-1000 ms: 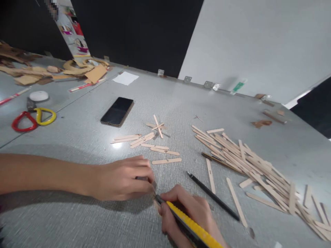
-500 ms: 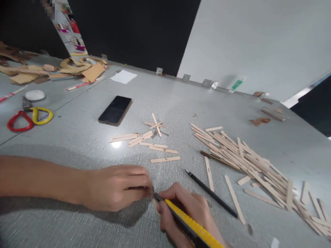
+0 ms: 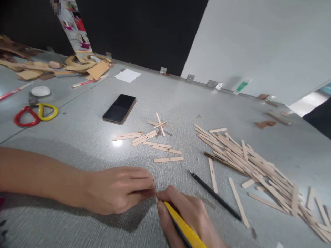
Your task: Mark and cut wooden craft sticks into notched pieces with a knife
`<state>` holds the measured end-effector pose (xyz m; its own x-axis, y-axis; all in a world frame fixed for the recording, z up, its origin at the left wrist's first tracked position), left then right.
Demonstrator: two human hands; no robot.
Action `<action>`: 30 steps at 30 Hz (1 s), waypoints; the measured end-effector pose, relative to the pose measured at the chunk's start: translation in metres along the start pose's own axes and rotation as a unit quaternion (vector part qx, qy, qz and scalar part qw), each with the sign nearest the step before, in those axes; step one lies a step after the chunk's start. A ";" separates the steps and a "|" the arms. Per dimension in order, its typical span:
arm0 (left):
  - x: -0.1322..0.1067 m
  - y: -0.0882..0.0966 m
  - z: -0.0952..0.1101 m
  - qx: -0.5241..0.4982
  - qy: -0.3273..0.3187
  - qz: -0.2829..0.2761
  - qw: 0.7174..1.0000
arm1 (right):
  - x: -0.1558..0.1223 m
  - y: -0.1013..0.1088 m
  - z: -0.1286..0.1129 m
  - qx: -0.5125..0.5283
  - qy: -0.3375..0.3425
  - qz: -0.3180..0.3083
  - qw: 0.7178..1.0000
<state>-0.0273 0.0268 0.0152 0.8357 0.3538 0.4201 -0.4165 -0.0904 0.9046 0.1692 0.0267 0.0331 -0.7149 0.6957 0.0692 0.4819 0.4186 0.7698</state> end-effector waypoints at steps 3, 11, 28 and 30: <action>0.000 -0.002 0.001 0.013 -0.005 0.004 1.000 | 0.002 -0.003 -0.001 -0.027 0.019 -0.002 0.999; 0.004 -0.002 0.004 0.039 -0.013 0.030 0.999 | 0.002 -0.005 -0.001 -0.045 -0.025 0.018 0.999; 0.004 0.002 0.007 0.055 -0.010 -0.064 0.996 | 0.001 0.000 0.000 -0.074 0.020 -0.014 0.997; 0.004 0.004 0.006 0.058 -0.016 -0.077 0.995 | 0.001 0.000 -0.002 -0.077 0.017 0.001 0.997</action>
Point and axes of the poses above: each hand's wrist, its own x-axis towards the middle knuckle, its own y-axis out of the back of the hand, z = x × y, the point moved 3 cm from there along x, towards the middle knuckle, and after that the axes turned 5 degrees about -z, right-handed, at the moved point
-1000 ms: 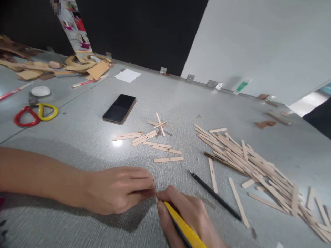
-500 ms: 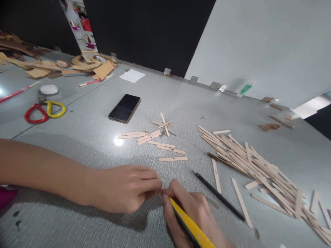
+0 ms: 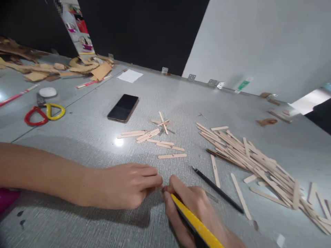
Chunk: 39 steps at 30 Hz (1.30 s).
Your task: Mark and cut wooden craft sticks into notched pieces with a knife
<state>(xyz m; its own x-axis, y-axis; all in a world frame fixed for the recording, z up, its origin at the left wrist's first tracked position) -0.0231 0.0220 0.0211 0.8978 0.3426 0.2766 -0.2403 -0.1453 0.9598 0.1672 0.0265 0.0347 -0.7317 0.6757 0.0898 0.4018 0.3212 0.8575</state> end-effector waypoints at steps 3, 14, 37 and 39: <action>0.000 0.001 -0.001 0.003 -0.011 -0.004 1.000 | -0.001 -0.001 -0.001 0.027 -0.011 0.006 1.000; 0.001 -0.002 -0.002 -0.016 -0.001 0.030 0.999 | -0.009 -0.012 0.017 0.173 -0.110 0.006 0.979; 0.002 0.000 -0.003 -0.024 0.018 0.072 0.997 | -0.001 -0.009 0.006 0.068 -0.043 0.048 0.996; 0.002 -0.001 -0.003 -0.021 0.016 0.075 0.997 | 0.000 -0.009 0.002 0.021 -0.015 0.050 0.998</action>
Point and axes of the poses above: each hand's wrist, its own x-axis towards the middle knuckle, its own y-axis out of the back of the hand, z = x × y, the point moved 3 cm from there along x, towards the middle knuckle, and after that the axes turned 5 degrees about -z, right-handed, at the moved point
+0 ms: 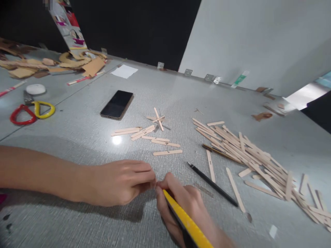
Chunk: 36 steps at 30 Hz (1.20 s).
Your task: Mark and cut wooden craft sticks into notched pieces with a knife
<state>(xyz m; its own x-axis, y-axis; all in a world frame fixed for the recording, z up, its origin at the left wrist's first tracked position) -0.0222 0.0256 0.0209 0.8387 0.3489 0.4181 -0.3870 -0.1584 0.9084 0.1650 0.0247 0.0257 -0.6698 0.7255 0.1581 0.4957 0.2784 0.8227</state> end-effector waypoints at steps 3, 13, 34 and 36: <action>-0.001 -0.003 0.001 0.014 -0.015 -0.014 1.000 | 0.001 0.000 -0.003 -0.041 0.019 -0.022 0.999; -0.001 -0.001 0.000 0.006 -0.005 -0.037 0.999 | 0.001 0.005 0.008 -0.005 -0.031 -0.039 0.999; 0.000 0.005 -0.003 0.020 -0.010 -0.088 0.996 | 0.008 0.009 0.004 0.096 -0.053 -0.095 0.989; 0.000 0.004 -0.004 0.017 -0.007 -0.092 0.996 | 0.008 0.011 0.004 0.098 -0.056 -0.093 0.989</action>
Point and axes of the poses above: each hand's wrist, its own x-axis towards the middle knuckle, its own y-axis out of the back of the hand, z = x × y, the point moved 3 cm from there along x, towards the middle knuckle, and after that the axes turned 5 degrees about -z, right-handed, at the moved point
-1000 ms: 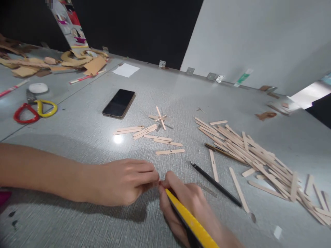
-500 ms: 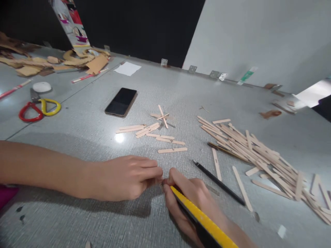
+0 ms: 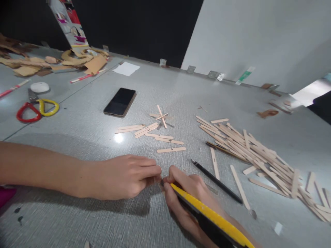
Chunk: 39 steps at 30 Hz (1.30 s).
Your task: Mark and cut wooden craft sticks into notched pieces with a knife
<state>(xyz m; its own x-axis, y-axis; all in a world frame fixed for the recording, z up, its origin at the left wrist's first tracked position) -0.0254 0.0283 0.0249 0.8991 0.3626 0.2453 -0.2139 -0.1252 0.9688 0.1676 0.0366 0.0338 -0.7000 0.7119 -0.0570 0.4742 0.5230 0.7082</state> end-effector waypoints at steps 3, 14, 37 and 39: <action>0.000 -0.001 0.000 -0.002 -0.002 0.000 1.000 | 0.000 0.003 0.001 0.045 -0.005 -0.034 0.998; -0.002 -0.003 0.002 -0.008 -0.011 0.040 0.999 | -0.001 0.004 0.000 0.124 -0.067 -0.046 0.989; -0.010 -0.005 0.006 -0.155 0.116 0.060 0.979 | -0.012 0.005 0.019 0.206 -0.105 0.117 0.966; -0.010 -0.007 0.006 -0.241 0.146 0.063 0.957 | -0.013 0.004 0.018 0.183 -0.077 0.124 0.972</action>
<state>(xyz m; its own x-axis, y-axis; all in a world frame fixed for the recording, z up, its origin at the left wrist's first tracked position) -0.0305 0.0199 0.0151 0.7247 0.6237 0.2929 -0.5286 0.2307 0.8169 0.1885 0.0378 0.0242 -0.4648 0.8845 -0.0412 0.7964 0.4379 0.4170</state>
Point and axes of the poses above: each hand's wrist, its own x-axis towards the middle knuckle, its own y-axis out of the back of the hand, z = x × y, the point moved 3 cm from there along x, towards the middle knuckle, and after that the axes turned 5 degrees about -z, right-handed, at the moved point
